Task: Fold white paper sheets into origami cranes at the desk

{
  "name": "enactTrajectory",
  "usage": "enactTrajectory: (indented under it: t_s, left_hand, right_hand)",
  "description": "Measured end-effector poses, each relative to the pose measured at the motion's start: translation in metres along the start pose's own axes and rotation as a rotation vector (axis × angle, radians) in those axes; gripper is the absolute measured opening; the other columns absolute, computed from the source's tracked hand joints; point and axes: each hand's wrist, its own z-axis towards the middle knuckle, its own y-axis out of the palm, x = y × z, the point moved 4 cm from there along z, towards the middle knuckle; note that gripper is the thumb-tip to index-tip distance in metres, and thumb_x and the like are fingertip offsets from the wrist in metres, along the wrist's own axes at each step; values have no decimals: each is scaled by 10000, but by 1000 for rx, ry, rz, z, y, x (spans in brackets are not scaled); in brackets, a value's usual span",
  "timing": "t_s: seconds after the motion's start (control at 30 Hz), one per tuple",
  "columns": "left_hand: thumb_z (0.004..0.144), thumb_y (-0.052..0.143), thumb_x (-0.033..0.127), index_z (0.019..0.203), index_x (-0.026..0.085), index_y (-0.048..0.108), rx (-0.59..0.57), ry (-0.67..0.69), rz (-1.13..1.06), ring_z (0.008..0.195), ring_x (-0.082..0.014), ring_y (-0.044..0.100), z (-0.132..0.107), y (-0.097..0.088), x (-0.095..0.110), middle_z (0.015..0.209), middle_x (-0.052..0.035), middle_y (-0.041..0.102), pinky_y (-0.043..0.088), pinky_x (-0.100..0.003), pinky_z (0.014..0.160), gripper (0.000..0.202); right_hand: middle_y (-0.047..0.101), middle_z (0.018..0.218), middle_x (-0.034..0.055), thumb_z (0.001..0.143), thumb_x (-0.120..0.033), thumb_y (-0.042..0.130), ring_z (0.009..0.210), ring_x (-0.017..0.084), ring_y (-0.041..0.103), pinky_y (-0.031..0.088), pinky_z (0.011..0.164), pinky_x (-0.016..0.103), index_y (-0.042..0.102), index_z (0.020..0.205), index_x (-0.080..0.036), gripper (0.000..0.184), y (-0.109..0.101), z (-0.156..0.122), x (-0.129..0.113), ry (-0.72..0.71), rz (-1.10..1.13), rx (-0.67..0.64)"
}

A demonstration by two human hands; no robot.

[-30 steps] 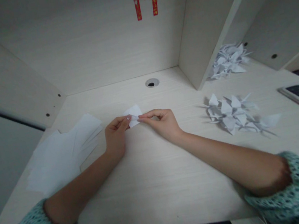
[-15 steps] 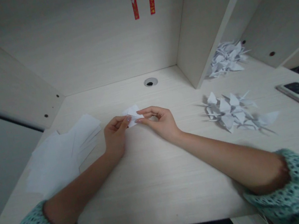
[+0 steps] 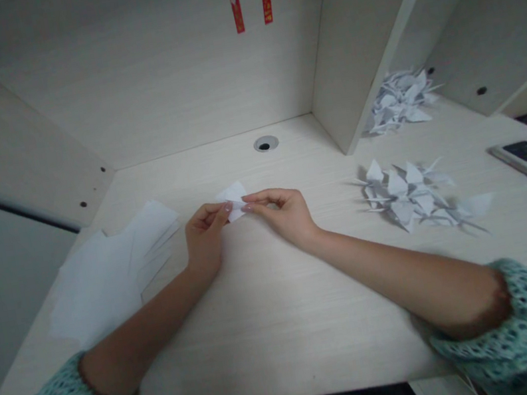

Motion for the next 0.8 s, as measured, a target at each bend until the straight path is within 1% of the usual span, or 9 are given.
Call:
enactTrajectory:
  t_s: [0.23, 0.43, 0.67, 0.8]
  left_hand:
    - [678, 775, 302, 830, 206, 653, -59, 20, -35, 592, -81, 577, 0, 1, -1, 621, 42, 663, 432, -209, 619, 217]
    - [688, 762, 330, 732, 185, 637, -24, -1, -28, 549, -71, 541, 2, -1, -5, 556, 46, 621, 417, -204, 594, 197]
    - [686, 754, 357, 699, 186, 598, -41, -35, -67, 539, -76, 527, 1, -1, -7, 553, 53, 597, 407, -211, 571, 231]
    - [681, 751, 362, 688, 192, 562, -51, -47, -84, 548, -81, 548, 0, 0, -8, 569, 50, 618, 424, -217, 585, 254]
  right_hand:
    - [763, 819, 40, 656, -328, 785, 753, 186, 687, 530, 767, 339, 770, 804, -229, 179, -2, 1, -1, 0, -16, 42]
    - [764, 838, 41, 672, -345, 772, 777, 195, 694, 531, 791, 349, 771, 809, -230, 179, -1, 0, -3, 0, -32, 46]
    - [765, 858, 36, 681, -356, 765, 814, 210, 697, 532, 821, 368, 771, 817, -239, 179, -1, -2, -5, -10, -73, 32]
    - [766, 847, 34, 678, -341, 769, 795, 202, 696, 531, 805, 357, 773, 813, -241, 167, -1, -1, -5, -10, -71, 38]
